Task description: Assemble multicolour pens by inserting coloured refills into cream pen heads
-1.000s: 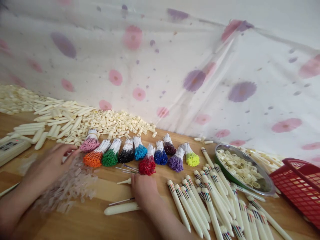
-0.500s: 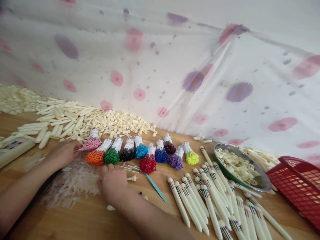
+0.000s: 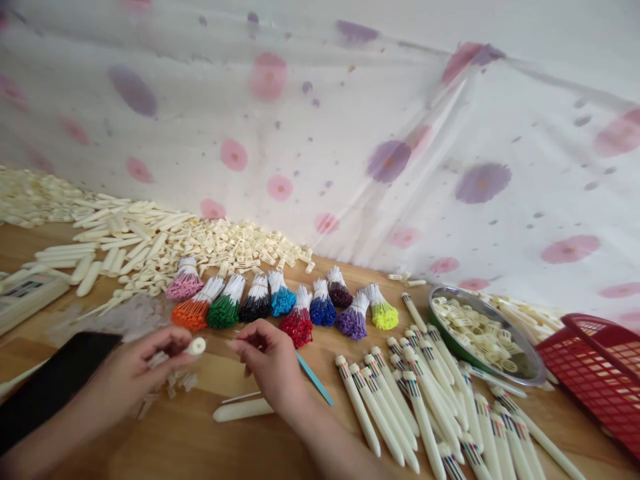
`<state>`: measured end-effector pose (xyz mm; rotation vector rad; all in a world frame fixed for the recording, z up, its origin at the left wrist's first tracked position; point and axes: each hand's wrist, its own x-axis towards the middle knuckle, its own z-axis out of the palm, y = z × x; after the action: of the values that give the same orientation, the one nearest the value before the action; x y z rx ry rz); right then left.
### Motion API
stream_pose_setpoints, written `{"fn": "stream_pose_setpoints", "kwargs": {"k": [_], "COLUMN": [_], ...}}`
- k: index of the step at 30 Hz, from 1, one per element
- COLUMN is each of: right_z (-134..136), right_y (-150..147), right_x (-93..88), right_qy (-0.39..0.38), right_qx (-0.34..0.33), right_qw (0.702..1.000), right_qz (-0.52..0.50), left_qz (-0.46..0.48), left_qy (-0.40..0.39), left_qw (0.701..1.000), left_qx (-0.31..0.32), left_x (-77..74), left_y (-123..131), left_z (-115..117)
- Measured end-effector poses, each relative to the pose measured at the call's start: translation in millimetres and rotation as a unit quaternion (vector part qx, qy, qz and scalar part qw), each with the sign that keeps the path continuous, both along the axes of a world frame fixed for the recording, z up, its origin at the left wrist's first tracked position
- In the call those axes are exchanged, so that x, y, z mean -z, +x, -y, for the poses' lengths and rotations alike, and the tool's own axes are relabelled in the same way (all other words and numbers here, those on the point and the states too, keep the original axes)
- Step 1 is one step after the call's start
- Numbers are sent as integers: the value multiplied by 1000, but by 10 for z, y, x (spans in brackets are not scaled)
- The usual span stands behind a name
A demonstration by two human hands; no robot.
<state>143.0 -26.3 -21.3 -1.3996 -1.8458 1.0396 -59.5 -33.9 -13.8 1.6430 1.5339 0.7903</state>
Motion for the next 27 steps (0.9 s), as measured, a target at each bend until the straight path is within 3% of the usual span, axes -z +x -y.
{"fn": "stream_pose_setpoints", "kwargs": {"k": [3, 7, 11, 16, 27], "right_z": [100, 211, 250, 284, 282], "right_y": [101, 132, 122, 114, 102], "right_x": [-17, 64, 150, 133, 145], "right_qy": [-40, -91, -75, 34, 133], "right_qx": [-1, 18, 35, 31, -3], "right_qw": [992, 959, 975, 996, 988], "right_qz": [-121, -267, -207, -76, 72], "left_qz": [44, 45, 44, 42, 80], "left_qy": [13, 14, -1, 18, -28], "left_qw": [998, 998, 998, 998, 995], "left_qx": [46, 38, 39, 39, 47], "left_x": [202, 343, 362, 374, 387], "left_y": [234, 373, 408, 403, 437], "left_z": [112, 189, 244, 259, 252]}}
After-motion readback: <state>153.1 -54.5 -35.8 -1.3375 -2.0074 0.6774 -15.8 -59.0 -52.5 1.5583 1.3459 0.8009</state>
